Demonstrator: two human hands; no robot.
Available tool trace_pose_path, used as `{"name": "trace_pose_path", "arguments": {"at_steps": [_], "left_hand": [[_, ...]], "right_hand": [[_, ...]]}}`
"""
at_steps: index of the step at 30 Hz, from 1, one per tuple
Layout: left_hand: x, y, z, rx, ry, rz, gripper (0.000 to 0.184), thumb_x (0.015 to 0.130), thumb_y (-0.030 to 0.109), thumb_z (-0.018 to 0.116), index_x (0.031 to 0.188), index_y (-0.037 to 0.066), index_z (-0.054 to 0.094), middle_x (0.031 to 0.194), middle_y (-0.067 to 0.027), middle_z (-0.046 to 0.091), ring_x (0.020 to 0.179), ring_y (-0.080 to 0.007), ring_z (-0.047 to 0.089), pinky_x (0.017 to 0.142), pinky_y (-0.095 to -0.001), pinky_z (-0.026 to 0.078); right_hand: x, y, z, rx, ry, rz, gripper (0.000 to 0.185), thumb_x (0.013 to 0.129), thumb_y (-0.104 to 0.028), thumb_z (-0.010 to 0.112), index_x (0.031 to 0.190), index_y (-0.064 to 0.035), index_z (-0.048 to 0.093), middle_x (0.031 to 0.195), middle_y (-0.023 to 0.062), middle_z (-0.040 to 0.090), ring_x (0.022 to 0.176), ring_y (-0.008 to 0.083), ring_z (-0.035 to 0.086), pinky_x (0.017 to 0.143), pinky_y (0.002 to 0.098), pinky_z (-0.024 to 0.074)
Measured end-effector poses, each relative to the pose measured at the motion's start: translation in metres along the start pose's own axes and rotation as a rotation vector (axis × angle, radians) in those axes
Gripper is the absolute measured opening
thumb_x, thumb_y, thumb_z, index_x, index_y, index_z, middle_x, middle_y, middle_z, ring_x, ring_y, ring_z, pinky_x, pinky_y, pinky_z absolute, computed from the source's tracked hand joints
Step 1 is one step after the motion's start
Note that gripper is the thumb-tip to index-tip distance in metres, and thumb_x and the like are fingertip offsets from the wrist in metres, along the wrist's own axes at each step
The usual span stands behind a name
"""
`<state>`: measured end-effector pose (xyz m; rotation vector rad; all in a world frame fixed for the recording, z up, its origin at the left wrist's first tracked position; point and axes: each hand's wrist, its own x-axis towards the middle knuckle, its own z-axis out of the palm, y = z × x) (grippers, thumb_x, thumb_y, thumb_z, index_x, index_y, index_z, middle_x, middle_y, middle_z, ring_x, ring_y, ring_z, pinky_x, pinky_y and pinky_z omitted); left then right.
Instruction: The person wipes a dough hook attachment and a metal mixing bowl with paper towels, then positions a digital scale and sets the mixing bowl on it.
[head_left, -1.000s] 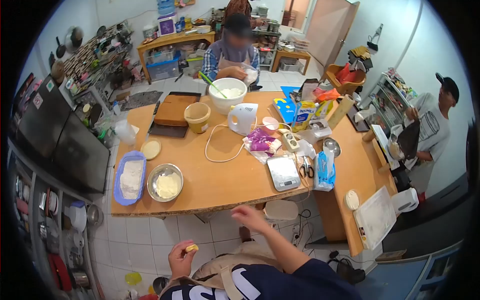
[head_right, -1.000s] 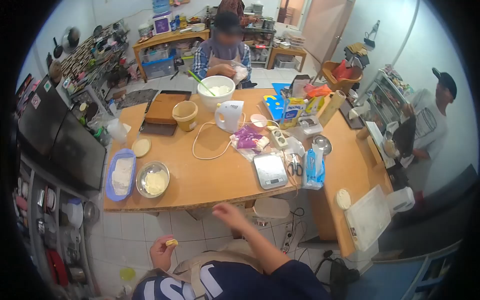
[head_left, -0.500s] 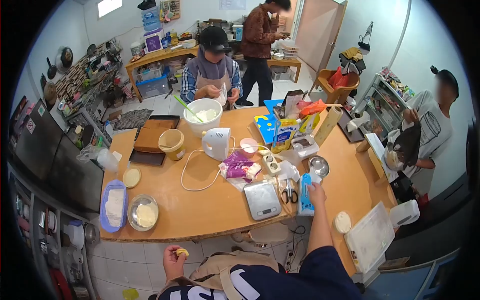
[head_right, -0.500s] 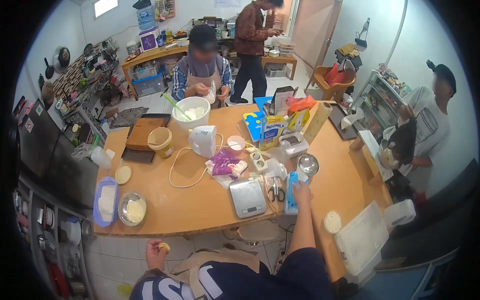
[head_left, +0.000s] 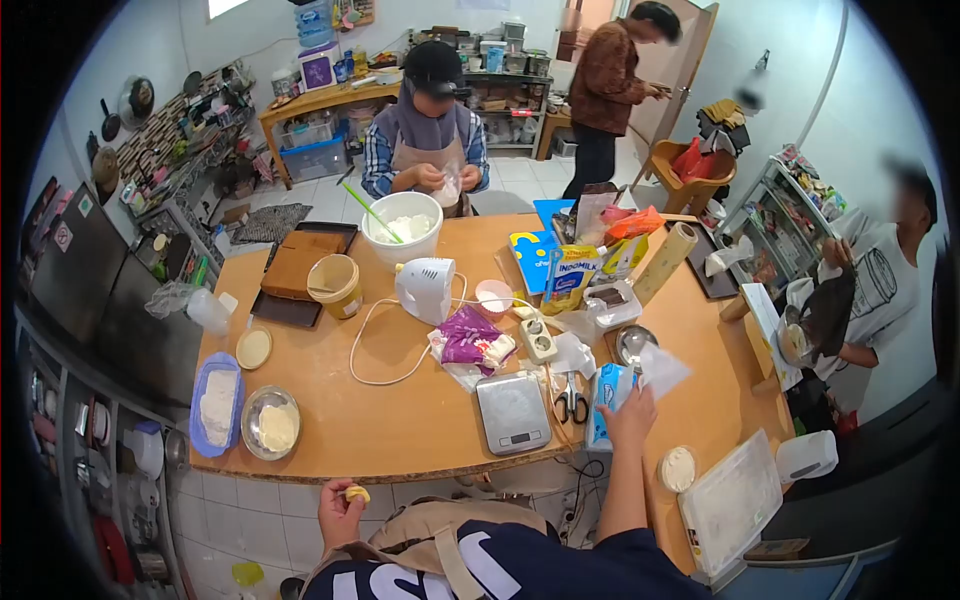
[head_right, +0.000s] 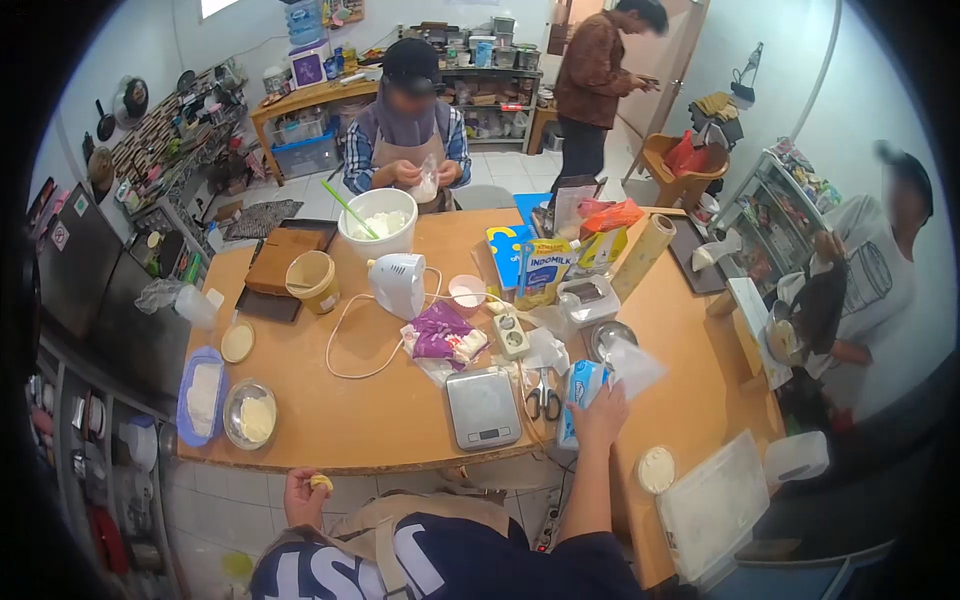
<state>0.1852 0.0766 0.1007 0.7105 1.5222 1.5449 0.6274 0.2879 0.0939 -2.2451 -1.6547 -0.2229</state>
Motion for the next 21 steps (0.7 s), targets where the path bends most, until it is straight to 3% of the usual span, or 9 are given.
{"name": "trace_pose_path", "arguments": {"at_steps": [4,7,9,12,15,17,18,20,21], "left_hand": [[-0.005,-0.004,0.0,-0.005,-0.011,-0.005,0.032,0.079,-0.008,0.056,0.108,0.003,0.046,0.094,-0.005,0.053,0.081,-0.0111,0.056,0.068,-0.0237,0.049],[-0.008,-0.004,0.001,-0.014,-0.019,-0.005,0.032,0.079,-0.008,0.056,0.108,0.003,0.046,0.096,-0.0054,0.054,0.081,-0.0109,0.056,0.068,-0.0235,0.049],[-0.009,-0.008,0.001,-0.013,-0.007,-0.006,0.033,0.079,-0.007,0.056,0.109,0.004,0.046,0.097,-0.0058,0.054,0.081,-0.011,0.056,0.068,-0.0234,0.049],[-0.007,-0.011,0.0,-0.028,-0.019,-0.024,0.03,0.082,-0.002,0.056,0.11,0.004,0.047,0.098,-0.0052,0.054,0.081,-0.011,0.056,0.066,-0.0233,0.049],[-0.006,-0.013,0.004,-0.096,0.022,-0.138,0.028,0.084,0.003,0.055,0.111,0.005,0.048,0.099,-0.0044,0.055,0.082,-0.0112,0.055,0.068,-0.0238,0.049],[-0.005,-0.012,0.011,-0.196,-0.02,-0.249,0.027,0.085,0.005,0.056,0.111,0.005,0.048,0.099,-0.0041,0.055,0.082,-0.011,0.055,0.07,-0.0245,0.049],[-0.006,-0.011,0.013,-0.244,-0.041,-0.307,0.026,0.086,0.007,0.056,0.111,0.005,0.049,0.1,-0.0039,0.055,0.082,-0.0109,0.055,0.071,-0.0249,0.048],[-0.006,-0.008,0.018,-0.208,-0.077,-0.339,0.031,0.084,0.006,0.059,0.114,0.004,0.048,0.101,-0.0044,0.055,0.084,-0.0116,0.055,0.074,-0.026,0.048],[-0.005,-0.006,0.022,-0.192,-0.096,-0.354,0.034,0.084,0.006,0.06,0.115,0.004,0.048,0.102,-0.0046,0.055,0.085,-0.0119,0.055,0.076,-0.0266,0.048]], "right_hand": [[-0.002,0.015,0.027,0.252,-0.134,0.106,0.035,0.083,-0.021,0.06,0.108,0.0018,0.057,0.101,0.0213,0.06,0.095,0.0343,0.057,0.082,0.0403,0.0449],[0.018,0.009,-0.003,0.553,0.098,0.151,0.021,0.087,-0.012,0.053,0.101,0.0024,0.06,0.085,0.016,0.063,0.082,0.0276,0.061,0.074,0.0351,0.0475],[0.035,-0.003,-0.043,1.021,0.183,0.105,0.019,0.089,-0.008,0.051,0.102,0.0018,0.059,0.09,0.0096,0.062,0.085,0.0191,0.059,0.074,0.031,0.0467],[0.049,-0.051,-0.099,1.487,0.299,0.101,0.018,0.089,-0.007,0.05,0.103,0.0009,0.059,0.095,0.0044,0.06,0.088,0.0144,0.056,0.073,0.0296,0.0468],[0.033,-0.109,-0.111,1.34,0.179,0.106,0.019,0.088,-0.005,0.049,0.104,-0.001,0.059,0.099,0.0038,0.058,0.087,0.0143,0.056,0.072,0.0271,0.046],[0.0,-0.106,-0.039,1.502,-0.401,0.039,0.024,0.085,0.001,0.044,0.102,-0.0045,0.061,0.095,0.0036,0.059,0.083,0.0109,0.054,0.071,0.0235,0.0439],[-0.021,-0.13,-0.06,1.406,-0.821,0.088,0.032,0.081,0.005,0.04,0.1,-0.0076,0.062,0.087,0.0025,0.059,0.076,0.0088,0.053,0.067,0.0219,0.0429],[-0.077,-0.154,-0.017,1.394,-1.074,0.0,0.031,0.078,0.004,0.04,0.097,-0.0069,0.063,0.081,0.0019,0.059,0.067,0.0078,0.05,0.06,0.0214,0.0424],[-0.095,-0.167,-0.028,1.63,-1.357,0.22,0.028,0.079,0.0,0.042,0.096,-0.0058,0.063,0.084,0.0021,0.059,0.067,0.0083,0.05,0.062,0.0216,0.0424]]}}
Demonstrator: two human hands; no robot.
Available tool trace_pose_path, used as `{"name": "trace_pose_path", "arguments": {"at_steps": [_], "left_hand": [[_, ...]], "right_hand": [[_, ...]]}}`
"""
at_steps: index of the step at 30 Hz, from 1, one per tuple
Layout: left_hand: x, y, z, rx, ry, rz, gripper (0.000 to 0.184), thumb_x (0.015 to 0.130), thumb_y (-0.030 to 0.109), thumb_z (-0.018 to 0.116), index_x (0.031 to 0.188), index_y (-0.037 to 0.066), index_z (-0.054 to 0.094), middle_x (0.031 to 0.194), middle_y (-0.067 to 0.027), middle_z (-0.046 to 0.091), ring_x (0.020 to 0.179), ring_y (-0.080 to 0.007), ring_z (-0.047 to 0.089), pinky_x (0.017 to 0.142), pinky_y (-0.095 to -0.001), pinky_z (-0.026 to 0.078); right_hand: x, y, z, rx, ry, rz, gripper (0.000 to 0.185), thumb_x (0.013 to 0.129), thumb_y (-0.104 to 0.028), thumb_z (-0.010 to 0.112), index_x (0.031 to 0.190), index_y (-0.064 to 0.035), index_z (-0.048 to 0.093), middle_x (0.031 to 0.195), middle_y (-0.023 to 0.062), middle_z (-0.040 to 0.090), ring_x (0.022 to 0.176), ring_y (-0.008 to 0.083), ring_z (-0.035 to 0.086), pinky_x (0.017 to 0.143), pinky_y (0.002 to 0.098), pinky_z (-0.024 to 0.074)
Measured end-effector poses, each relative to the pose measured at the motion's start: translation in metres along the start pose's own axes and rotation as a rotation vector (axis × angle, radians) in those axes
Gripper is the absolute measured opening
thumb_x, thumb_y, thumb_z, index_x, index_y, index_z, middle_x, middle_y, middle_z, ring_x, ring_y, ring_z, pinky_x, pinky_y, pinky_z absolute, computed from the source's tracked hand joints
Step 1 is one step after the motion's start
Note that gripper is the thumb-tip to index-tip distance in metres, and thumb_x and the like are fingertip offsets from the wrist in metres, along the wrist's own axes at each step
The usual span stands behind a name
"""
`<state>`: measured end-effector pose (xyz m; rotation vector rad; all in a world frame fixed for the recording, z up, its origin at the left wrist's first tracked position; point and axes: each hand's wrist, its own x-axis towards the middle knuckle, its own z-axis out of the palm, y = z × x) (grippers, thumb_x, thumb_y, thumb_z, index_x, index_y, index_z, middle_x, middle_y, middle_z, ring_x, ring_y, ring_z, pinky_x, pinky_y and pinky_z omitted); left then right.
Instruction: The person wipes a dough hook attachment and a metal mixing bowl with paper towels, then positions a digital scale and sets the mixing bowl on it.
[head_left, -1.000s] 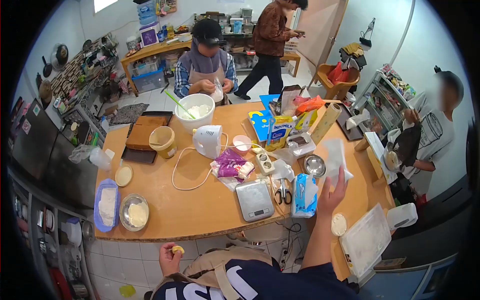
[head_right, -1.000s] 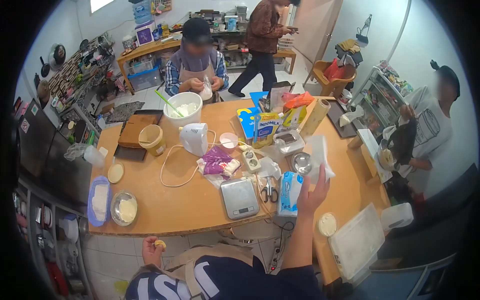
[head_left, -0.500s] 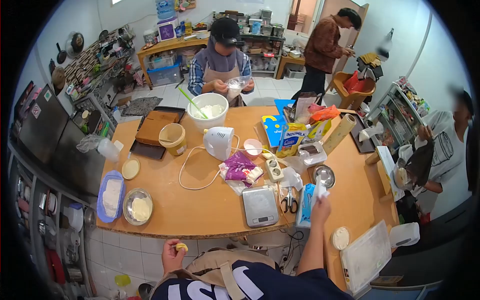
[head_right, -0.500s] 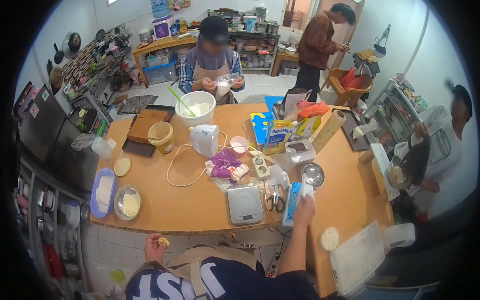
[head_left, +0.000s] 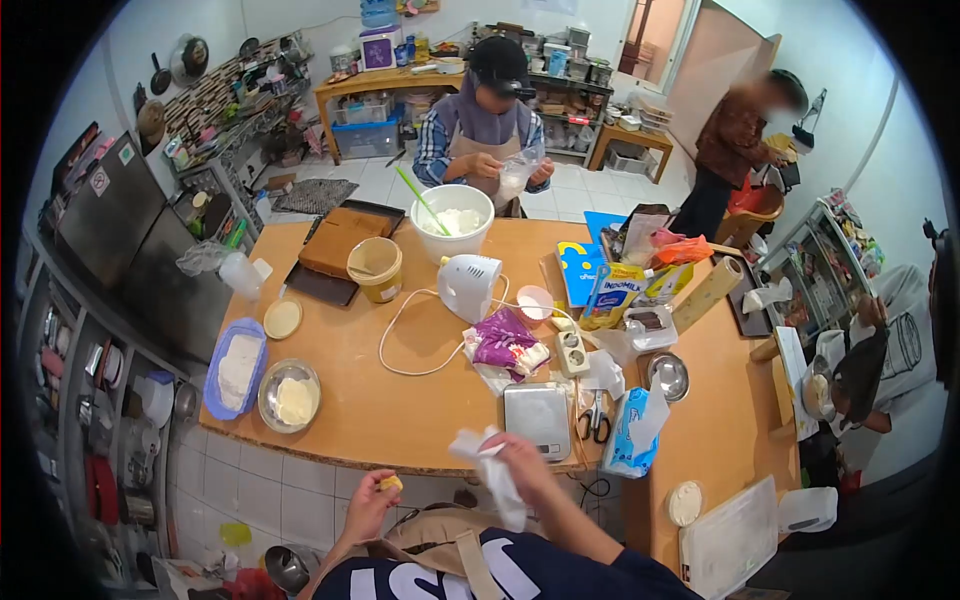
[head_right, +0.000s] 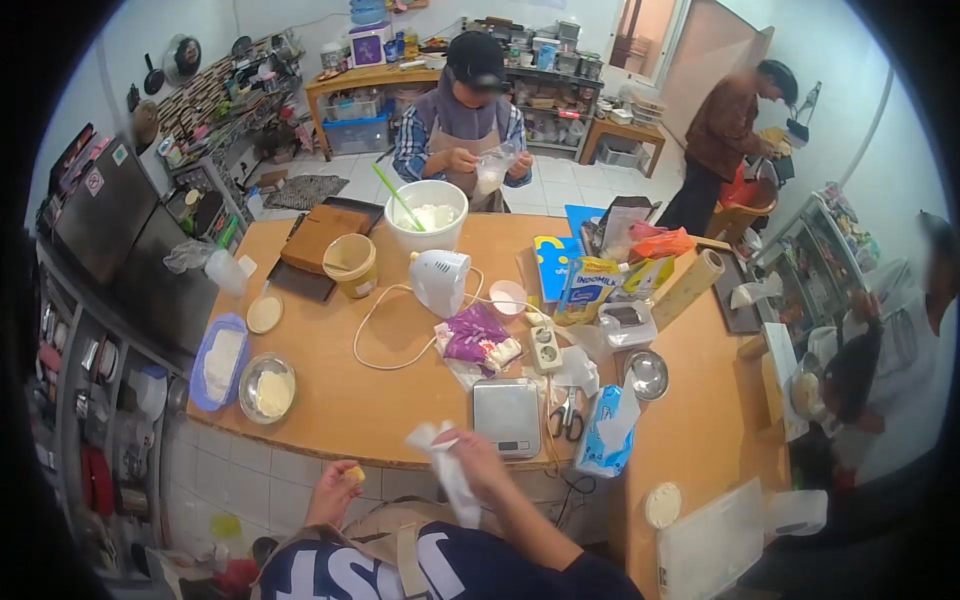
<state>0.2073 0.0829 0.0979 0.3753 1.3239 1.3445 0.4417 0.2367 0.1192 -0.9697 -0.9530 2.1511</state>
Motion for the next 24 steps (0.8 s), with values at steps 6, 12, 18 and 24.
{"name": "trace_pose_path", "arguments": {"at_steps": [6,12,18,24], "left_hand": [[-0.018,0.027,0.031,0.454,-0.153,-0.079,0.046,0.077,0.001,0.067,0.12,0.003,0.049,0.104,-0.0053,0.059,0.093,-0.0138,0.057,0.082,-0.0274,0.047],[-0.023,0.016,0.015,0.568,-0.039,0.115,0.024,0.08,0.005,0.063,0.102,0.002,0.056,0.098,-0.0052,0.063,0.09,-0.0149,0.059,0.078,-0.03,0.047],[-0.04,0.013,0.002,0.662,0.071,0.088,0.03,0.086,0.017,0.048,0.114,0.011,0.057,0.107,-0.0115,0.062,0.099,-0.0255,0.059,0.084,-0.0343,0.045],[-0.039,-0.012,-0.034,0.558,0.205,0.181,0.024,0.083,0.015,0.052,0.103,0.008,0.064,0.097,-0.011,0.065,0.094,-0.0226,0.06,0.081,-0.0337,0.045]], "right_hand": [[-0.005,0.016,0.056,0.185,-0.531,0.361,0.034,0.089,-0.023,0.049,0.117,-0.0052,0.051,0.104,0.007,0.055,0.089,0.0131,0.056,0.075,0.0263,0.0466],[0.023,-0.012,0.027,-0.576,-0.558,-0.154,0.045,0.088,-0.018,0.055,0.13,-0.0092,0.039,0.118,0.0085,0.049,0.106,0.0158,0.05,0.088,0.0311,0.0427],[0.094,-0.058,-0.186,-1.626,0.834,-0.394,0.023,0.076,-0.007,0.053,0.097,-0.0009,0.06,0.101,0.0183,0.056,0.102,0.0337,0.052,0.083,0.0449,0.0434],[0.113,-0.043,-0.269,-1.704,0.924,-0.264,0.018,0.075,-0.006,0.054,0.09,-0.0012,0.063,0.092,0.0163,0.059,0.088,0.0336,0.057,0.078,0.0408,0.0471]]}}
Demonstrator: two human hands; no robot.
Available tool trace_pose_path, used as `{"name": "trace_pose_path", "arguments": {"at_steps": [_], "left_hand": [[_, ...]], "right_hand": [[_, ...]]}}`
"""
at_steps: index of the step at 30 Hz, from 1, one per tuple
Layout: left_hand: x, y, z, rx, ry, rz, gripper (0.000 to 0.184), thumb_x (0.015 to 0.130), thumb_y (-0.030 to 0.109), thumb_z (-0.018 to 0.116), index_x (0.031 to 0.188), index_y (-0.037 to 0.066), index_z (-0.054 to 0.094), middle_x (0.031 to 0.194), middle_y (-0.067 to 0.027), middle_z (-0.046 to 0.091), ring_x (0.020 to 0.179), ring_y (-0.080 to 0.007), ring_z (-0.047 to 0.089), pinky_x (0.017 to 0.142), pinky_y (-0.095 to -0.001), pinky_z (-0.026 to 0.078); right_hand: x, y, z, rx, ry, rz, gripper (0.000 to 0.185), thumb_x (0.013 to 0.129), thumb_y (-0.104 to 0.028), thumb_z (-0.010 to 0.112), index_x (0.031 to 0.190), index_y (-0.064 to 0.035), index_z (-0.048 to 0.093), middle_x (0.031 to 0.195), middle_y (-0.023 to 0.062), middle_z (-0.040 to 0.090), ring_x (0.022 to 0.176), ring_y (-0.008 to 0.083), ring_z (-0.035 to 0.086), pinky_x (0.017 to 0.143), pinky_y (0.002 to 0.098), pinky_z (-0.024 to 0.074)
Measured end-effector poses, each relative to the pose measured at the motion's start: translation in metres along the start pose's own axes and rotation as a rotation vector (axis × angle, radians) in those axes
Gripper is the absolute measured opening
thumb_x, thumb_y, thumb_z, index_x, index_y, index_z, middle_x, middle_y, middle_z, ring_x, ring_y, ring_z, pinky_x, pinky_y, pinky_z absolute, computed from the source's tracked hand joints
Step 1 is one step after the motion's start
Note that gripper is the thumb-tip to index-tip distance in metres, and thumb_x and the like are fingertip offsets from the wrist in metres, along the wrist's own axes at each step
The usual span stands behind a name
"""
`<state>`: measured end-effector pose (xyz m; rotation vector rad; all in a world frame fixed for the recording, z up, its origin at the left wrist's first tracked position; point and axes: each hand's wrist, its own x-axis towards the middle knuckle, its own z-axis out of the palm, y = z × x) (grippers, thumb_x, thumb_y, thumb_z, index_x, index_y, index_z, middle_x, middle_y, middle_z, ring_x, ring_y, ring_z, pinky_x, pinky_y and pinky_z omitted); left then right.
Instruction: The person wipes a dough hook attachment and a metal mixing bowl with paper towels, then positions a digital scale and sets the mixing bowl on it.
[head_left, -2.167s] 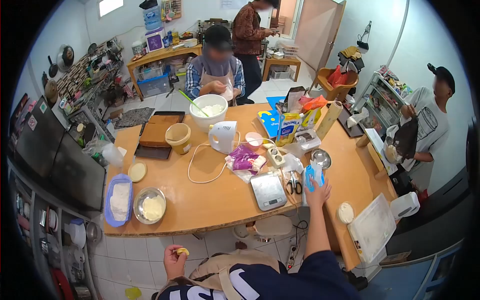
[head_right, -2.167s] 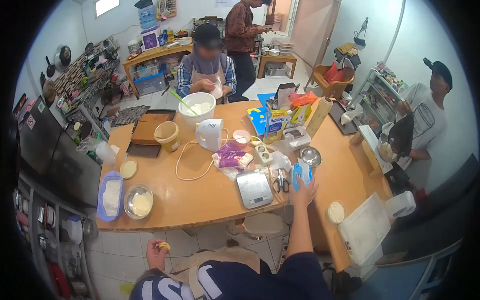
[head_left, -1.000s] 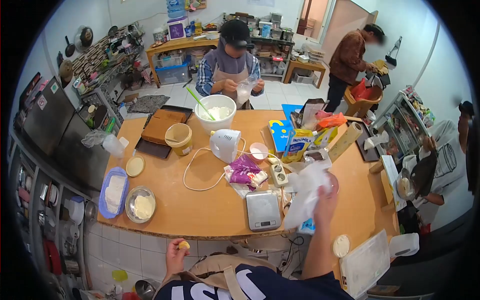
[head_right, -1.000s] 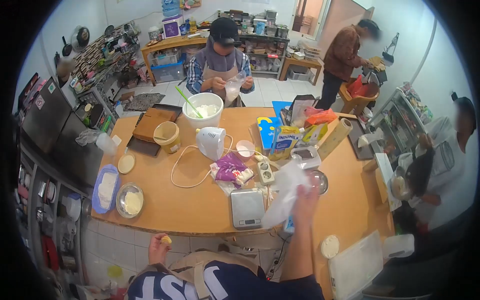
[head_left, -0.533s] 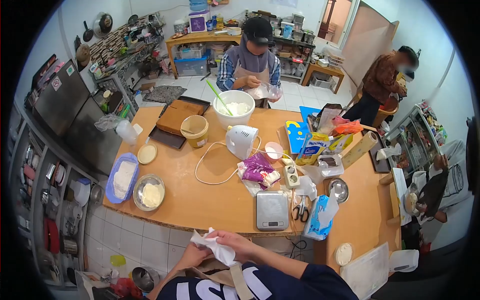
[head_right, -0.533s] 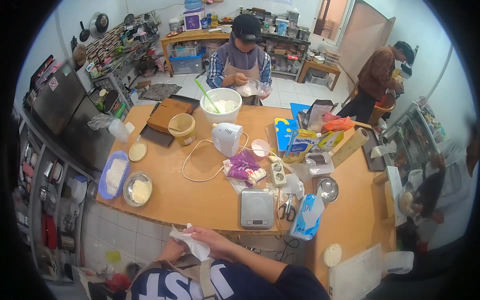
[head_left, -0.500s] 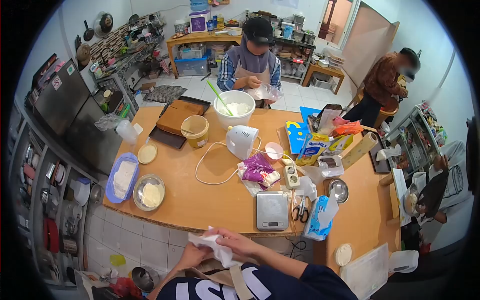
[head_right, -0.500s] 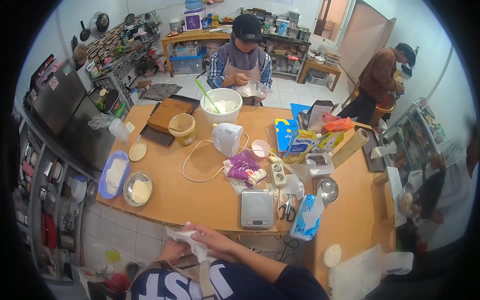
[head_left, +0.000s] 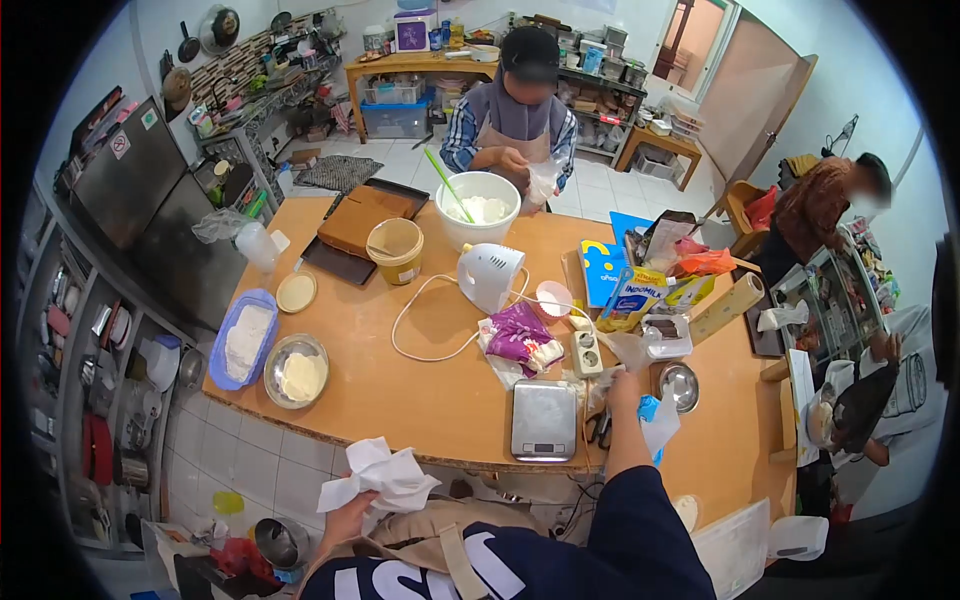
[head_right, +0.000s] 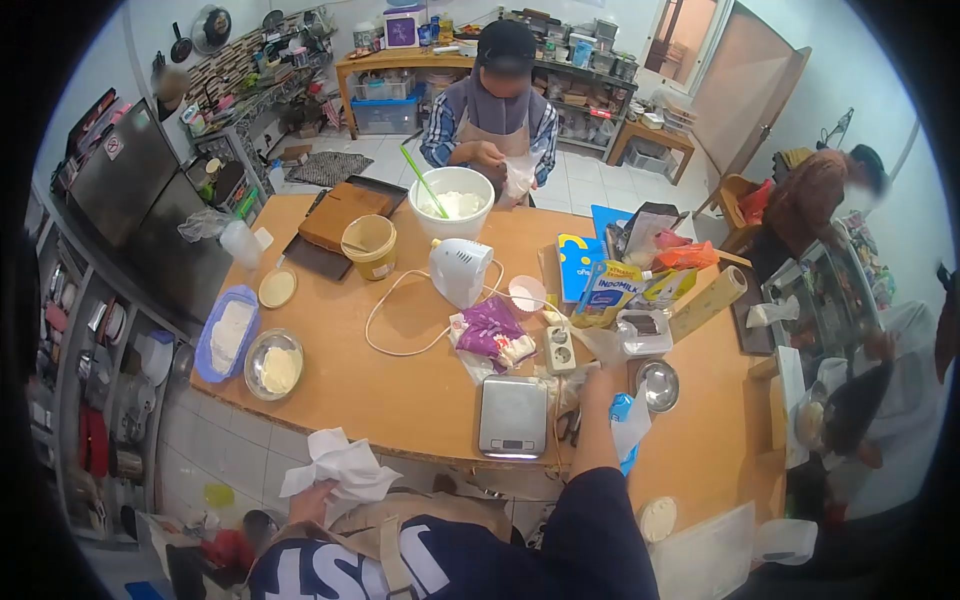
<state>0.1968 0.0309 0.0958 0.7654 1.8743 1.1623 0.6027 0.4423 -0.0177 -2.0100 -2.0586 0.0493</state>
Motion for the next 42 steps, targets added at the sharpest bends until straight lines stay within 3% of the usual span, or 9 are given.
{"name": "trace_pose_path", "arguments": {"at_steps": [5,10,13,20,25,29,36,40,42], "left_hand": [[-0.005,0.005,-0.009,0.044,0.101,-0.08,0.023,0.082,0.01,0.055,0.102,0.008,0.064,0.095,-0.011,0.066,0.091,-0.0219,0.061,0.079,-0.0332,0.045],[0.0,-0.015,-0.013,-0.125,0.131,0.018,0.024,0.081,0.006,0.057,0.105,0.006,0.061,0.098,-0.0114,0.064,0.09,-0.0215,0.06,0.079,-0.0311,0.045],[0.005,-0.014,-0.017,-0.322,0.08,-0.115,0.047,0.08,0.005,0.064,0.124,0.001,0.046,0.109,-0.0081,0.059,0.098,-0.0165,0.055,0.086,-0.0287,0.042],[-0.003,-0.029,-0.025,0.199,0.145,0.083,0.026,0.079,0.004,0.058,0.104,0.008,0.062,0.095,-0.0136,0.064,0.089,-0.0267,0.061,0.078,-0.0324,0.045],[-0.008,-0.004,-0.014,-0.32,0.216,-0.065,0.039,0.073,-0.001,0.055,0.107,0.016,0.063,0.096,-0.0164,0.063,0.091,-0.0324,0.061,0.076,-0.0361,0.046],[-0.015,-0.042,-0.035,0.165,0.114,-0.03,0.046,0.07,-0.002,0.054,0.109,0.02,0.062,0.097,-0.0162,0.063,0.092,-0.0341,0.06,0.077,-0.0377,0.046],[-0.014,-0.04,-0.033,0.145,0.108,0.07,0.045,0.07,0.0,0.054,0.11,0.019,0.062,0.098,-0.0154,0.064,0.092,-0.0341,0.06,0.076,-0.0376,0.047],[-0.01,-0.029,-0.029,0.083,0.151,-0.041,0.045,0.069,-0.001,0.054,0.111,0.016,0.061,0.099,-0.0149,0.064,0.091,-0.0327,0.061,0.075,-0.0364,0.047],[-0.006,-0.036,-0.032,0.165,0.112,0.025,0.043,0.07,0.0,0.056,0.11,0.014,0.061,0.098,-0.0142,0.065,0.091,-0.032,0.061,0.076,-0.0355,0.047]], "right_hand": [[-0.007,-0.019,-0.054,0.137,0.207,-0.032,0.018,0.074,-0.001,0.052,0.088,-0.0019,0.063,0.09,0.0168,0.058,0.084,0.0352,0.057,0.074,0.0423,0.047],[-0.046,-0.079,-0.062,0.236,0.041,-0.18,0.026,0.074,0.0,0.051,0.099,-0.0027,0.059,0.095,0.0172,0.056,0.085,0.0354,0.056,0.076,0.0425,0.0465],[-0.056,-0.098,-0.033,0.266,-0.071,-0.239,0.028,0.075,-0.002,0.051,0.102,-0.0031,0.06,0.094,0.0161,0.056,0.09,0.0342,0.055,0.079,0.0418,0.046],[-0.07,-0.099,-0.001,0.202,-0.004,-0.386,0.026,0.077,-0.003,0.051,0.101,-0.0031,0.063,0.093,0.0124,0.056,0.093,0.0284,0.055,0.077,0.0373,0.0469],[-0.058,-0.075,-0.007,0.255,0.044,-0.363,0.025,0.075,-0.001,0.052,0.095,-0.0051,0.066,0.09,0.0106,0.058,0.089,0.0274,0.056,0.076,0.0365,0.0467],[-0.045,-0.057,-0.011,0.348,0.003,-0.319,0.022,0.075,-0.001,0.054,0.092,-0.0061,0.067,0.088,0.0115,0.058,0.085,0.0287,0.057,0.075,0.0367,0.0466],[-0.038,-0.05,-0.043,0.431,-0.001,-0.343,0.02,0.075,-0.007,0.056,0.092,-0.0067,0.066,0.095,0.0154,0.056,0.092,0.0332,0.055,0.079,0.0389,0.0449],[-0.06,-0.039,-0.062,0.495,-0.061,0.133,0.022,0.075,-0.009,0.057,0.095,-0.0023,0.059,0.102,0.0156,0.053,0.096,0.0342,0.051,0.085,0.0412,0.041],[-0.093,-0.028,-0.052,0.253,-0.097,0.0,0.034,0.073,-0.007,0.059,0.106,-0.0006,0.05,0.1,0.0202,0.052,0.1,0.0374,0.05,0.086,0.043,0.0416]]}}
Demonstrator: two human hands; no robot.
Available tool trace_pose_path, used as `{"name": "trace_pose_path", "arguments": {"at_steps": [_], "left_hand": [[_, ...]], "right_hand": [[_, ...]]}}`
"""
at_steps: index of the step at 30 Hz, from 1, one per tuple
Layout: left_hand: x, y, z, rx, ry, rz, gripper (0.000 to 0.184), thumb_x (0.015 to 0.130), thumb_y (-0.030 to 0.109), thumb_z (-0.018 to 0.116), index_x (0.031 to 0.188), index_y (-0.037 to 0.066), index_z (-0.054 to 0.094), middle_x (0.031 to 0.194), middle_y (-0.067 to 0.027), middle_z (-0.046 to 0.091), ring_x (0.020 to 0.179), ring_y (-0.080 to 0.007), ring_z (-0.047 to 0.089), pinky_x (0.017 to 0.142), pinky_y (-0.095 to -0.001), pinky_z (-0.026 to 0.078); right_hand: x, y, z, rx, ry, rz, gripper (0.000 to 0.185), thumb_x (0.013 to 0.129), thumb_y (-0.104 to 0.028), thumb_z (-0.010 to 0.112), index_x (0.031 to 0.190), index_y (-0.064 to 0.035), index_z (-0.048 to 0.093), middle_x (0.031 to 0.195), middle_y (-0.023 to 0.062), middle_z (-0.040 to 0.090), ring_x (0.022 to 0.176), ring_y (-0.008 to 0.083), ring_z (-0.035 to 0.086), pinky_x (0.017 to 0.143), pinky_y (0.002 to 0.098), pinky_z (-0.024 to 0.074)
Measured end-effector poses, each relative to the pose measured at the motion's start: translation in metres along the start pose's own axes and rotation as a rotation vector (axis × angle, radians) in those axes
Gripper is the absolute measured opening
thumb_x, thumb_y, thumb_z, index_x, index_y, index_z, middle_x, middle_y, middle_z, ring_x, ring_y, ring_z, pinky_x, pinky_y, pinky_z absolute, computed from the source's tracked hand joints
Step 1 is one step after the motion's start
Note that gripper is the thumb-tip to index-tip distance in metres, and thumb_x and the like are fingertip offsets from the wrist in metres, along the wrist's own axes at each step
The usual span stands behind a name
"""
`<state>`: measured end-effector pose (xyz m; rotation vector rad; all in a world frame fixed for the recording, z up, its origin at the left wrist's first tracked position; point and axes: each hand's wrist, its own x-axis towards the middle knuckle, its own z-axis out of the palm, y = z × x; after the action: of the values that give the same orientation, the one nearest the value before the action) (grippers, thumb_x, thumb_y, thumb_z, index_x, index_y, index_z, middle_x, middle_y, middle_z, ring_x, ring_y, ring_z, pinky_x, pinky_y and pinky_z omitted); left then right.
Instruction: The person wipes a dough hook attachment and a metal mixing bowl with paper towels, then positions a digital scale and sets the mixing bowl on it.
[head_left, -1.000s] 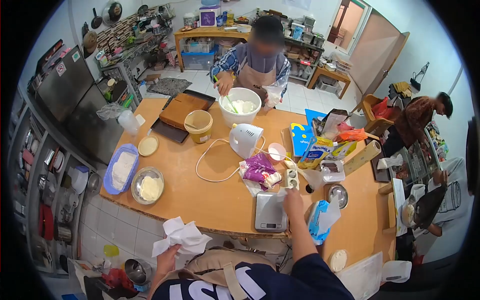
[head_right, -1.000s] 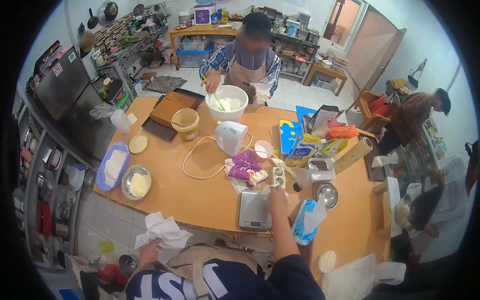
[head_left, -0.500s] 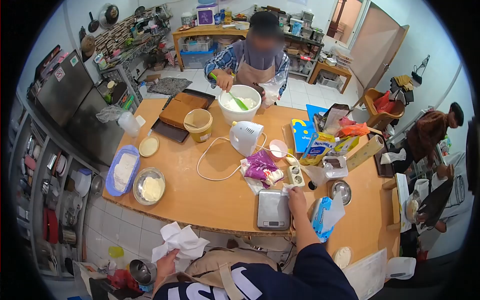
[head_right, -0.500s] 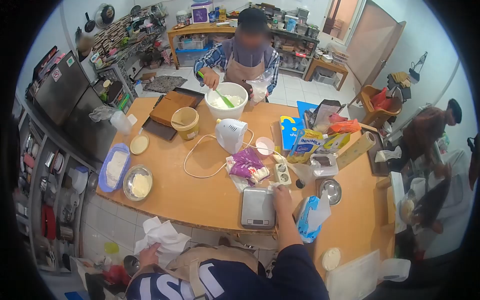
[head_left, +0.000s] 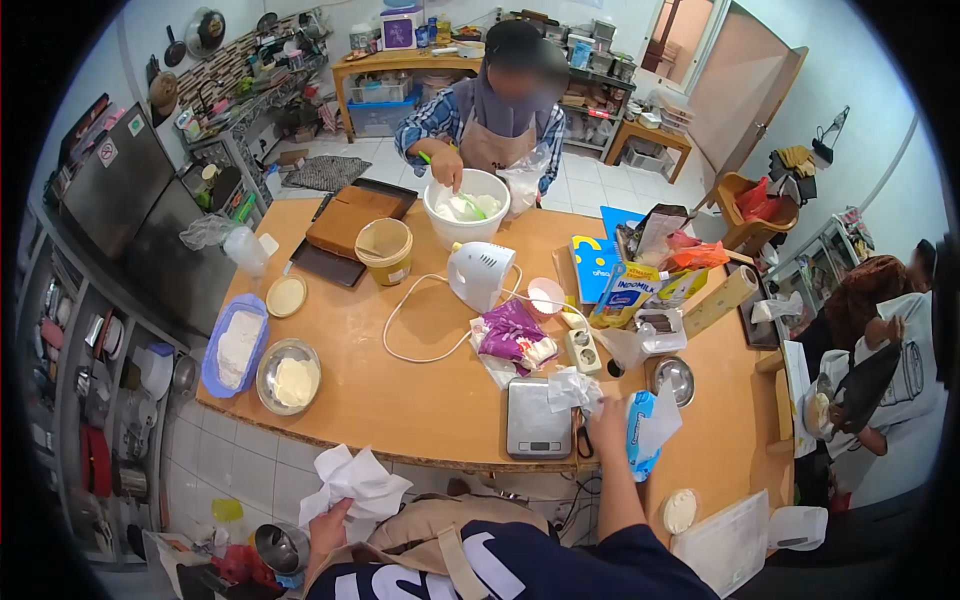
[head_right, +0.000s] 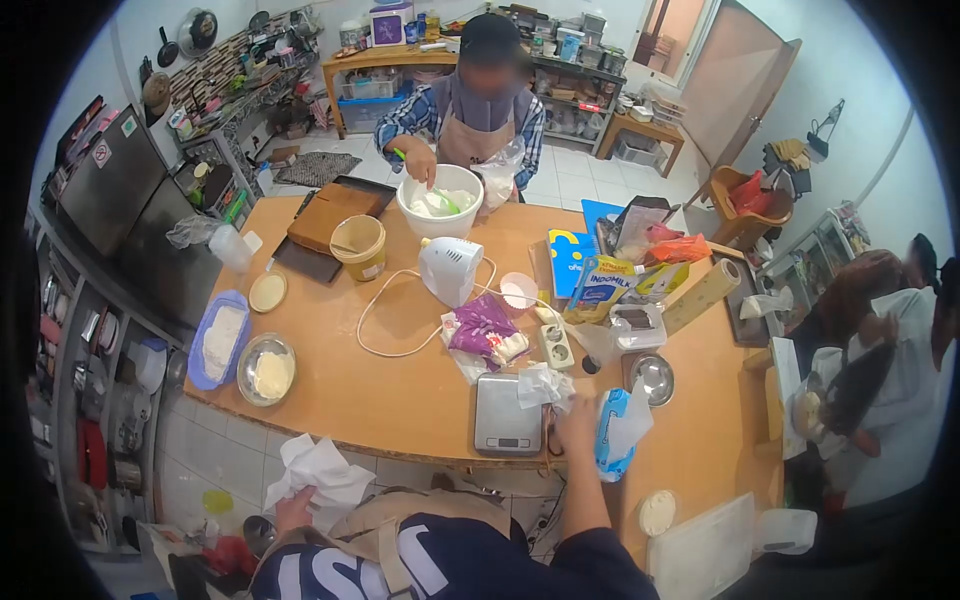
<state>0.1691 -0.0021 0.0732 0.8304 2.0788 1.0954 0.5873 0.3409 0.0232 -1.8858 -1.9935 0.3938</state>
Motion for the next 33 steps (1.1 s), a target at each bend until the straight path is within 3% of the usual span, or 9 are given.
{"name": "trace_pose_path", "arguments": {"at_steps": [4,8,14,18,23,26,28,30,33], "left_hand": [[0.005,0.034,0.008,-0.337,-0.003,-0.208,0.041,0.081,0.011,0.064,0.119,0.001,0.052,0.103,-0.0064,0.062,0.091,-0.016,0.057,0.079,-0.0287,0.044],[0.018,-0.011,0.01,-0.127,-0.089,0.117,0.039,0.081,0.01,0.064,0.116,0.001,0.052,0.099,-0.0068,0.063,0.09,-0.0154,0.058,0.078,-0.0276,0.045],[0.023,0.006,0.012,-0.099,-0.107,0.184,0.032,0.078,0.008,0.063,0.11,0.006,0.057,0.1,-0.0086,0.063,0.091,-0.0199,0.058,0.078,-0.0303,0.045],[0.027,-0.016,0.007,-0.056,-0.13,0.169,0.035,0.073,0.007,0.061,0.107,0.015,0.063,0.106,-0.0118,0.063,0.098,-0.0295,0.059,0.081,-0.0362,0.046],[0.028,-0.021,0.007,-0.187,-0.102,0.126,0.032,0.08,0.006,0.064,0.11,0.001,0.054,0.095,-0.0064,0.063,0.086,-0.0139,0.058,0.075,-0.0267,0.045],[0.029,-0.016,0.002,-0.182,-0.097,0.093,0.032,0.08,0.006,0.064,0.11,0.001,0.055,0.095,-0.0064,0.063,0.085,-0.0143,0.058,0.074,-0.0268,0.045],[0.022,0.036,0.003,-0.361,-0.019,-0.066,0.032,0.079,0.006,0.064,0.109,0.001,0.055,0.095,-0.0064,0.063,0.084,-0.0145,0.058,0.074,-0.0269,0.045],[0.026,0.009,-0.001,-0.284,-0.041,0.02,0.031,0.079,0.006,0.064,0.109,0.0,0.056,0.095,-0.0065,0.063,0.084,-0.0147,0.058,0.074,-0.0271,0.045],[0.028,0.021,-0.004,-0.415,-0.011,-0.146,0.03,0.08,0.008,0.063,0.108,-0.002,0.058,0.099,-0.0079,0.063,0.088,-0.0169,0.06,0.076,-0.0276,0.045]], "right_hand": [[-0.042,-0.019,0.006,-0.217,-0.15,0.139,0.05,0.071,-0.007,0.062,0.115,-0.0014,0.039,0.098,0.0261,0.052,0.098,0.0412,0.052,0.085,0.0456,0.0433],[-0.035,-0.018,-0.001,-0.157,-0.279,0.213,0.044,0.073,-0.015,0.065,0.108,-0.0017,0.042,0.105,0.0252,0.052,0.099,0.0422,0.053,0.085,0.046,0.0444],[-0.023,-0.018,-0.013,-0.242,-0.369,0.151,0.047,0.07,-0.013,0.065,0.108,-0.0017,0.04,0.098,0.0264,0.057,0.092,0.0428,0.057,0.079,0.0467,0.0475],[-0.013,-0.016,-0.025,-0.281,-0.372,0.134,0.046,0.069,-0.02,0.067,0.105,-0.0022,0.044,0.089,0.0223,0.062,0.086,0.039,0.06,0.075,0.046,0.0483],[-0.004,-0.046,-0.069,-0.468,-0.487,0.066,0.05,0.065,-0.032,0.066,0.102,-0.0025,0.049,0.087,0.0181,0.064,0.084,0.0343,0.062,0.073,0.0425,0.0497],[0.003,-0.059,-0.089,-0.62,-0.543,0.015,0.055,0.061,-0.041,0.067,0.1,-0.0046,0.053,0.088,0.0158,0.065,0.083,0.0313,0.063,0.072,0.0397,0.0504],[0.009,-0.058,-0.097,-0.669,-0.602,0.014,0.058,0.059,-0.046,0.066,0.101,-0.0063,0.056,0.089,0.0146,0.066,0.083,0.0305,0.064,0.073,0.0394,0.0504],[0.015,-0.063,-0.11,-0.712,-0.673,-0.007,0.06,0.059,-0.049,0.066,0.102,-0.0072,0.058,0.091,0.0135,0.066,0.083,0.0293,0.064,0.073,0.0389,0.0504],[0.016,-0.072,-0.135,-0.69,-0.783,-0.073,0.06,0.062,-0.05,0.064,0.105,-0.0074,0.059,0.095,0.0127,0.065,0.084,0.0275,0.064,0.073,0.0375,0.0503]]}}
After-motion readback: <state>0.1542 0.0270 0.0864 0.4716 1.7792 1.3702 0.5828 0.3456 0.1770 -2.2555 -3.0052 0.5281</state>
